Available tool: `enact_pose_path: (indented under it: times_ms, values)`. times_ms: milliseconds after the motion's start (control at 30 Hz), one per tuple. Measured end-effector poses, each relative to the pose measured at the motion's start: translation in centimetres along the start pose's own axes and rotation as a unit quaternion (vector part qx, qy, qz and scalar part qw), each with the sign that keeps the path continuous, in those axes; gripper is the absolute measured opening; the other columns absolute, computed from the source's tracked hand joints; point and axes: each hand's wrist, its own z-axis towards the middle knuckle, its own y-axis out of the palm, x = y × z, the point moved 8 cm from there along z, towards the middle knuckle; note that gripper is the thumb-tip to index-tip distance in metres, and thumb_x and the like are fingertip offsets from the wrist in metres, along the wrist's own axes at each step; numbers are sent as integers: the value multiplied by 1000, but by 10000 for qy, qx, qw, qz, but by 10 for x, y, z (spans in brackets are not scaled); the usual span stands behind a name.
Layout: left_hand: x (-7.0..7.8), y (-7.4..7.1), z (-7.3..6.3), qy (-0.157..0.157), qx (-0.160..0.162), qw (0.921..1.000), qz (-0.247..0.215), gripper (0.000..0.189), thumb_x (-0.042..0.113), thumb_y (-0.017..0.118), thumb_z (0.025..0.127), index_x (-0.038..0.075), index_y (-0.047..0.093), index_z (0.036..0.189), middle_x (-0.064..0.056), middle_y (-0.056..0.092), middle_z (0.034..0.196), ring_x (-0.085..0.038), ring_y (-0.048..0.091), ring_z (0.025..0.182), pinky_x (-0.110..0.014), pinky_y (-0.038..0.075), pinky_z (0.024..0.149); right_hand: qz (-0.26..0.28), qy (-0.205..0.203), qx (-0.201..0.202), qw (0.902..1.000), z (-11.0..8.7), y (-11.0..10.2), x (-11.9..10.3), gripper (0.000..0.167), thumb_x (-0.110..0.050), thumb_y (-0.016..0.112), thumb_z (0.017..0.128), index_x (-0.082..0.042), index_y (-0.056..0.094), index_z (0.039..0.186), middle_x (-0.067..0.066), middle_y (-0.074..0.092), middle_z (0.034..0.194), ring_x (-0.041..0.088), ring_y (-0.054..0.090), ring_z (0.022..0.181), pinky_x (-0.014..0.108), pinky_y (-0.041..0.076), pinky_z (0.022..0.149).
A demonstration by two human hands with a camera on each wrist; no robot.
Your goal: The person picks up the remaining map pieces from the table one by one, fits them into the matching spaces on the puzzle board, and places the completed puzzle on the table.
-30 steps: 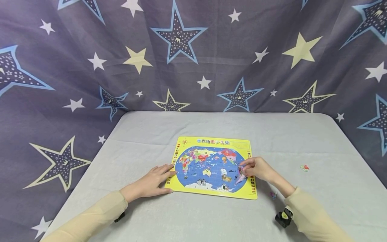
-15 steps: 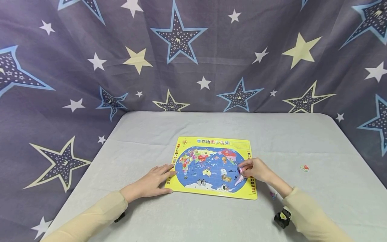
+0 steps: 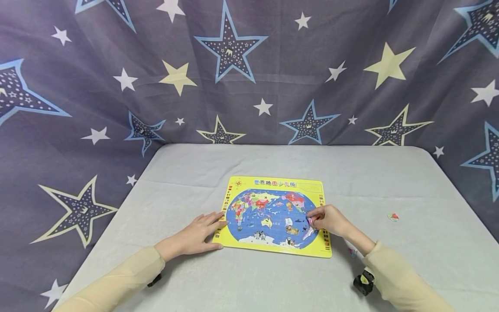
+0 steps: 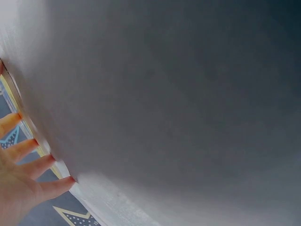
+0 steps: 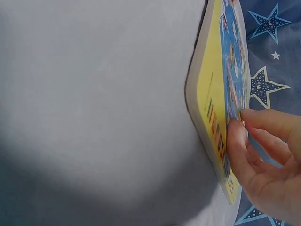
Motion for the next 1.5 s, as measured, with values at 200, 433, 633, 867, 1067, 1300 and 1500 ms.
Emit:
enact_pose_path:
  times_ms: [200, 433, 633, 867, 1067, 1300, 1500]
  values:
    - [0, 0, 0, -10, 22, 10000, -14, 66, 58, 47, 82, 20, 38, 135, -9, 24, 144, -31, 23, 130, -54, 21, 100, -26, -97, 50, 9999, 0, 0, 0, 25, 5, 56, 79, 15, 59, 102, 8, 58, 76, 13, 54, 64, 23, 49, 58]
    - [1, -1, -1, 36, 71, 10000, -11, 67, 58, 47, 82, 19, 39, 135, -9, 25, 143, -32, 24, 130, -55, 21, 99, -66, -164, 122, 9998, -1, 0, 1, 25, 5, 57, 78, 14, 59, 102, 8, 59, 79, 14, 55, 66, 23, 49, 58]
    - [-1, 2, 0, -48, -7, 10000, 18, 67, 59, 46, 82, 21, 38, 135, -8, 24, 144, -30, 22, 131, -54, 21, 100, -270, -305, 209, 9989, -2, 0, 0, 25, 4, 58, 77, 11, 61, 101, 8, 59, 82, 14, 52, 68, 21, 47, 57]
    - [-1, 1, 0, 12, 64, 10000, 23, 67, 60, 46, 82, 20, 39, 135, -8, 24, 144, -30, 23, 130, -54, 21, 100, -575, -564, 344, 9962, -6, 2, -6, 23, 6, 60, 76, 11, 63, 98, 9, 58, 79, 10, 46, 62, 17, 39, 51]
    - [-1, 1, 0, 41, 82, 10000, 19, 67, 60, 46, 81, 20, 39, 135, -9, 25, 144, -31, 24, 130, -55, 22, 99, -744, -634, 510, 9939, -8, 3, -8, 21, 7, 61, 74, 10, 64, 95, 8, 55, 78, 10, 45, 62, 18, 39, 51]
    - [-2, 2, 0, 58, 115, 9999, 65, 68, 60, 46, 81, 20, 39, 135, -8, 25, 143, -31, 25, 129, -55, 23, 98, -874, -640, 595, 9923, -9, 3, -8, 20, 3, 65, 74, 8, 65, 94, 7, 56, 81, 10, 45, 62, 19, 39, 52]
    - [-2, 2, 0, 47, 132, 9999, 88, 67, 60, 46, 81, 20, 38, 135, -8, 25, 144, -31, 25, 129, -55, 23, 98, -769, -692, 527, 9932, -12, 1, -11, 23, 2, 66, 74, 7, 65, 96, 8, 59, 84, 10, 48, 65, 19, 42, 54]
